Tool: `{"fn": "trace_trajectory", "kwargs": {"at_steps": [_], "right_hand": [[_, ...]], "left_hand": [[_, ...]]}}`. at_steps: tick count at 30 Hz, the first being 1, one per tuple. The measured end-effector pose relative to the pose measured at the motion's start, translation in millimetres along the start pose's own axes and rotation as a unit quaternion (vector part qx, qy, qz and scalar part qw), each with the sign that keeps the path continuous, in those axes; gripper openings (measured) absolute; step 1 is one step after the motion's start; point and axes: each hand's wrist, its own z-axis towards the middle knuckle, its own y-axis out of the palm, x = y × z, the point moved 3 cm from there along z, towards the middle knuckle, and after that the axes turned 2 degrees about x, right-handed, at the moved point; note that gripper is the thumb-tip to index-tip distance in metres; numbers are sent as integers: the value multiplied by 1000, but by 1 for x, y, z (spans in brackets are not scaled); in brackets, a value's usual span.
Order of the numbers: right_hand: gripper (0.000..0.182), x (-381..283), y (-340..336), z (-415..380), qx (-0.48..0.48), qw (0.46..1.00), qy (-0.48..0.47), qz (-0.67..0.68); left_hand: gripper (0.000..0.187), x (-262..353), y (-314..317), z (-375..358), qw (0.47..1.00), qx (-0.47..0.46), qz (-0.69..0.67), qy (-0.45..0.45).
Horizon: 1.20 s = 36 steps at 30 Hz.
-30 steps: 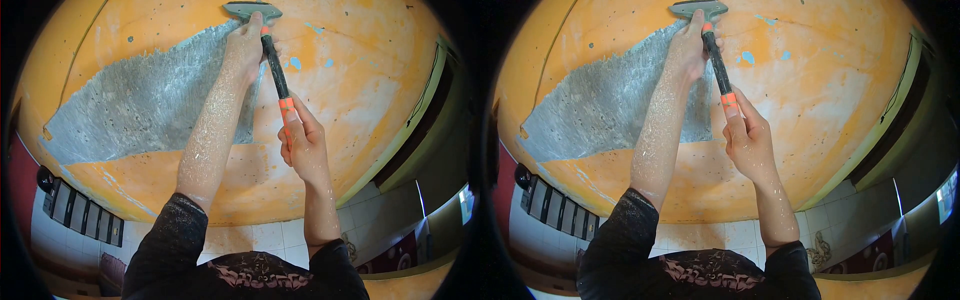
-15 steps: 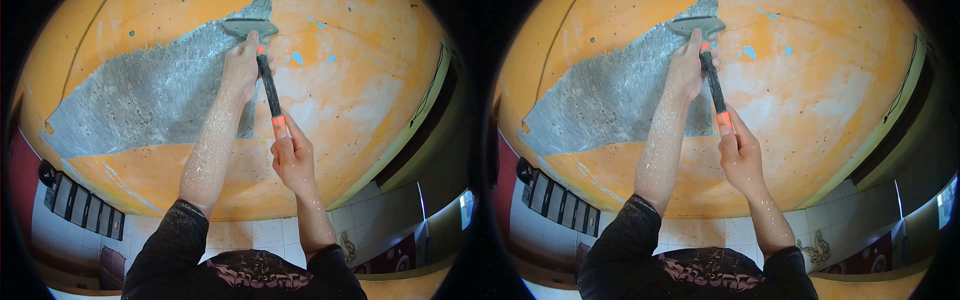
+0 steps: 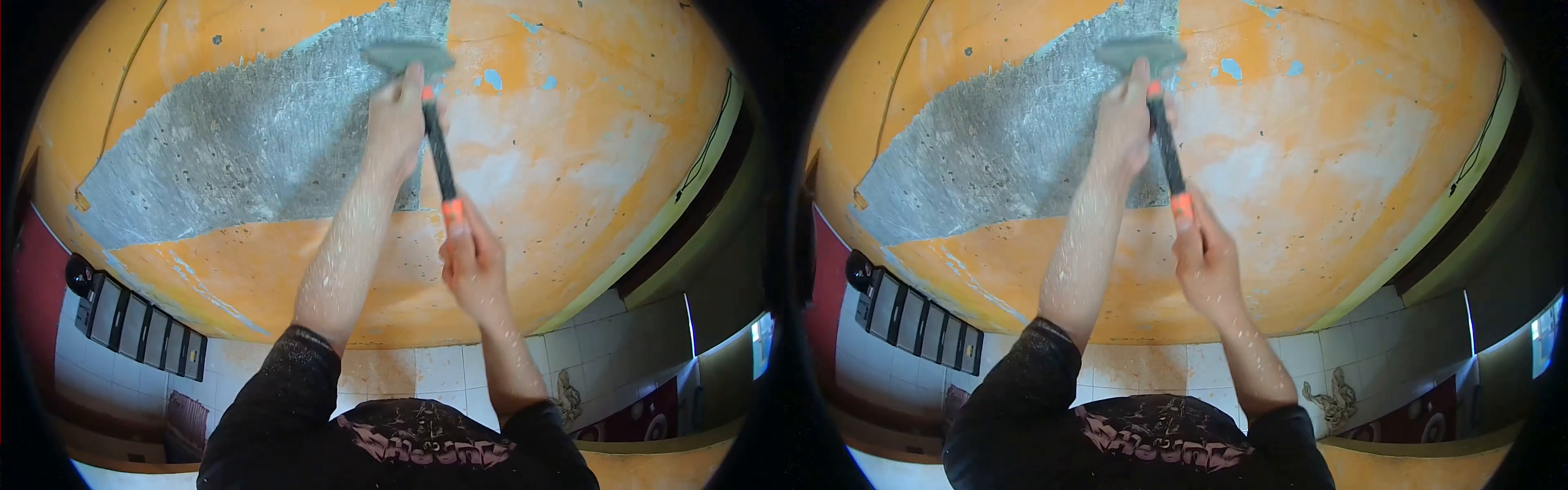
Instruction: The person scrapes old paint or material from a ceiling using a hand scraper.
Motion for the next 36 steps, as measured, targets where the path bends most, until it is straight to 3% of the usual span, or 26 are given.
{"fn": "trace_trajectory", "kwargs": {"at_steps": [4,6,10,17,20,21,23,29,32,36], "right_hand": [[45,26,1,-17,6,1000,24,-4],[45,-5,-1,0,12,999,-26,-28],[44,-34,-6,30,-13,1000,-14,-5],[41,39,-4,-15,14,1000,21,-5],[40,-4,-7,15,24,998,-38,-50],[41,-26,-6,23,1,999,-5,-34],[42,-29,-5,28,-3,999,-22,-29],[47,53,-10,-26,0,999,34,-22],[48,63,-10,-31,5,999,33,-17],[48,16,-12,8,-1,999,16,-31]], "left_hand": [[48,-22,-11,-20,997,39,16,-60],[46,-6,-1,2,1000,1,-3,-12],[46,26,22,23,1000,-8,-5,28],[45,-25,-14,-17,998,12,-2,-66],[45,8,6,11,1000,-5,1,14],[44,17,13,18,1000,-7,5,21],[44,33,23,27,999,-11,11,41],[42,-58,-35,-30,998,33,35,-48],[42,-54,-32,-35,996,31,47,-64],[43,-10,-2,4,1000,-20,-17,0]]}}
